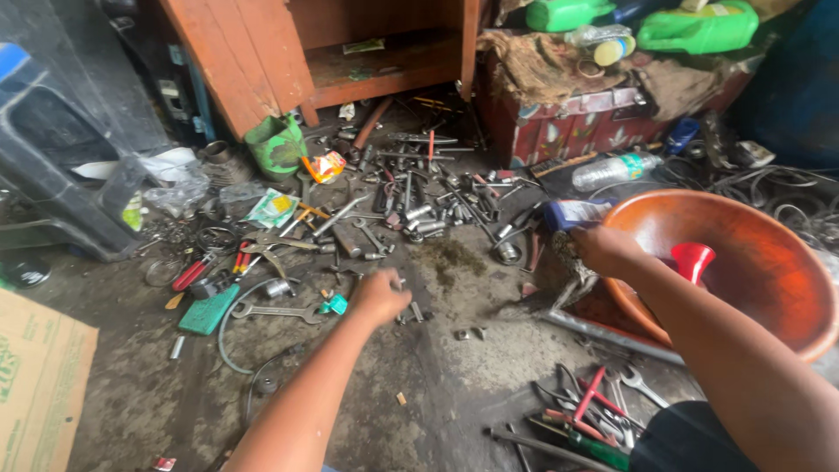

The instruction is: The person sits on the floor and wipes various metal tools, including wrenches, pliers, and screwdrivers, using a dark cloth. They pick up each tool from the cluttered floor, wipe it, and place it aside.

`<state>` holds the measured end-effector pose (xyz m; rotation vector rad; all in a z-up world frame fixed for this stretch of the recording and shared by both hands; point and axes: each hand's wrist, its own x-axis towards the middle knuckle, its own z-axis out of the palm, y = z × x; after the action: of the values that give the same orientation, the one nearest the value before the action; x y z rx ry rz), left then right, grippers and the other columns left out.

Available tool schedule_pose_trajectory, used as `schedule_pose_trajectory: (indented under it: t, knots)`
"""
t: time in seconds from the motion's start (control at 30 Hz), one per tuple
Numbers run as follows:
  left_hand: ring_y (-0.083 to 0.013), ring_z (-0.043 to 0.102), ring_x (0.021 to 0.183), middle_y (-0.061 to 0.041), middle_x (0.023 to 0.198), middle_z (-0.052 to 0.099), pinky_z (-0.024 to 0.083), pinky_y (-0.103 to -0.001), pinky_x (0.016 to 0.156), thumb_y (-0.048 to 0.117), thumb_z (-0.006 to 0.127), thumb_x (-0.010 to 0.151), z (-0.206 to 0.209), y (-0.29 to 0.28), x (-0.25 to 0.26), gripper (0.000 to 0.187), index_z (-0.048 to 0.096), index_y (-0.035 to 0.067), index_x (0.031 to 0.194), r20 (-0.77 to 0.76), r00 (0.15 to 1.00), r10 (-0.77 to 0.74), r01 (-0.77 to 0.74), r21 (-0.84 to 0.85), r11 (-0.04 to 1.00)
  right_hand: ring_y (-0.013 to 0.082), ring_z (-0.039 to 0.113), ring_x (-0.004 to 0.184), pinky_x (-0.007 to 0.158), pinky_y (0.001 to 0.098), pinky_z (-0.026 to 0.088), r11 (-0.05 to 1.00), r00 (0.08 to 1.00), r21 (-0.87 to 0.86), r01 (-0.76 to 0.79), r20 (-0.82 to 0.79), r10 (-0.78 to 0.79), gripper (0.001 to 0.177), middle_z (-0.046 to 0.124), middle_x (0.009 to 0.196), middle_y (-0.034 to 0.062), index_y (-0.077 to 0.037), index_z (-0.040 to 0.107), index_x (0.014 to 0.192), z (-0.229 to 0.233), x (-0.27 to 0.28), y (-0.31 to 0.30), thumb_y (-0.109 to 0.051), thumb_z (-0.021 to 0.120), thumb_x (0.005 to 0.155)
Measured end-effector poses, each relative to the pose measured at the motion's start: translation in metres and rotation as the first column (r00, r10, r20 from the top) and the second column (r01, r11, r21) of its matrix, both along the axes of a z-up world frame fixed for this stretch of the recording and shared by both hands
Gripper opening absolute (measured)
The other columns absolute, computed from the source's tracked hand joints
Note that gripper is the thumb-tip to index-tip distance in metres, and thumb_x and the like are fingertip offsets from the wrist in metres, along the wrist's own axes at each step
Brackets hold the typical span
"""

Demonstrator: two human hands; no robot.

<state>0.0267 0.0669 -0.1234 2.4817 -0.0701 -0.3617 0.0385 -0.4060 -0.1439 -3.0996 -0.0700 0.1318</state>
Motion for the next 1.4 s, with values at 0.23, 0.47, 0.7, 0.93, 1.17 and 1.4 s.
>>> schedule_pose_trajectory:
  t: [0.23,0.47,0.7,0.93,1.17,1.4]
  knots:
    - [-0.0307,0.07,0.107,-0.014,0.118,0.071,0.056,-0.044,0.09,0.032,0.086,0.074,-0.084,-0.061,-0.052,0.05,0.07,0.013,0.117,-0.182,0.813,-0.553,0.578,0.14,0.804,0.0442,0.068,0.094,0.083,0.0559,0.052,0.993,0.995,0.106,0.043,0.084,-0.052,0.032,0.072,0.096,0.0214,-0.011,0.065,0.11,0.029,-0.026,0.013,-0.037,0.052,0.099]
    - [-0.029,0.068,0.115,-0.016,0.126,0.071,0.051,-0.041,0.103,0.035,0.076,0.082,-0.037,-0.152,-0.143,0.062,0.061,0.015,0.139,-0.156,0.413,-0.897,0.797,-0.415,0.439,0.0473,0.067,0.093,0.083,0.0558,0.052,0.971,0.982,0.226,0.076,0.153,-0.112,0.035,0.071,0.098,0.0247,-0.013,0.065,0.12,0.027,-0.028,-0.009,-0.037,0.054,0.098]
    - [-0.0344,0.064,0.119,-0.018,0.131,0.065,0.051,-0.046,0.1,0.03,0.071,0.088,-0.021,-0.141,-0.094,0.048,0.065,0.011,0.132,0.033,0.572,-0.82,0.818,0.046,0.573,0.0436,0.069,0.091,0.083,0.0509,0.054,0.946,0.962,0.289,0.144,0.182,-0.202,0.037,0.072,0.096,0.0237,-0.007,0.071,0.107,-0.017,-0.013,-0.051,-0.042,0.063,0.099]
    - [-0.0352,0.068,0.116,-0.017,0.125,0.069,0.054,-0.045,0.1,0.033,0.067,0.086,-0.061,-0.021,-0.014,0.042,0.073,0.008,0.12,-0.36,0.785,-0.504,0.616,0.538,0.575,0.0242,0.069,0.07,0.063,0.0397,0.056,0.713,0.907,0.611,0.343,-0.019,-0.42,0.032,0.073,0.084,0.0127,-0.014,0.07,0.119,-0.065,-0.035,-0.087,-0.017,0.068,0.087]
    - [-0.0334,0.06,0.129,-0.014,0.142,0.061,0.049,-0.043,0.107,0.028,0.061,0.089,-0.034,0.036,0.012,0.047,0.066,0.009,0.131,-0.377,0.892,-0.248,0.423,0.506,0.752,0.0237,0.069,0.067,0.06,0.0379,0.057,0.654,0.894,0.671,0.35,-0.029,-0.448,0.025,0.075,0.085,0.0143,-0.001,0.076,0.105,-0.038,0.014,-0.101,-0.022,0.073,0.091]
    - [-0.0341,0.062,0.124,-0.014,0.134,0.066,0.05,-0.046,0.104,0.04,0.063,0.094,-0.003,0.027,-0.003,0.043,0.068,0.012,0.127,-0.304,0.887,-0.347,0.461,0.537,0.707,0.0383,0.069,0.097,0.084,0.0491,0.054,0.974,0.836,0.124,0.189,0.499,-0.226,0.03,0.075,0.101,0.0153,-0.011,0.081,0.091,-0.021,0.083,-0.021,-0.037,0.076,0.078]
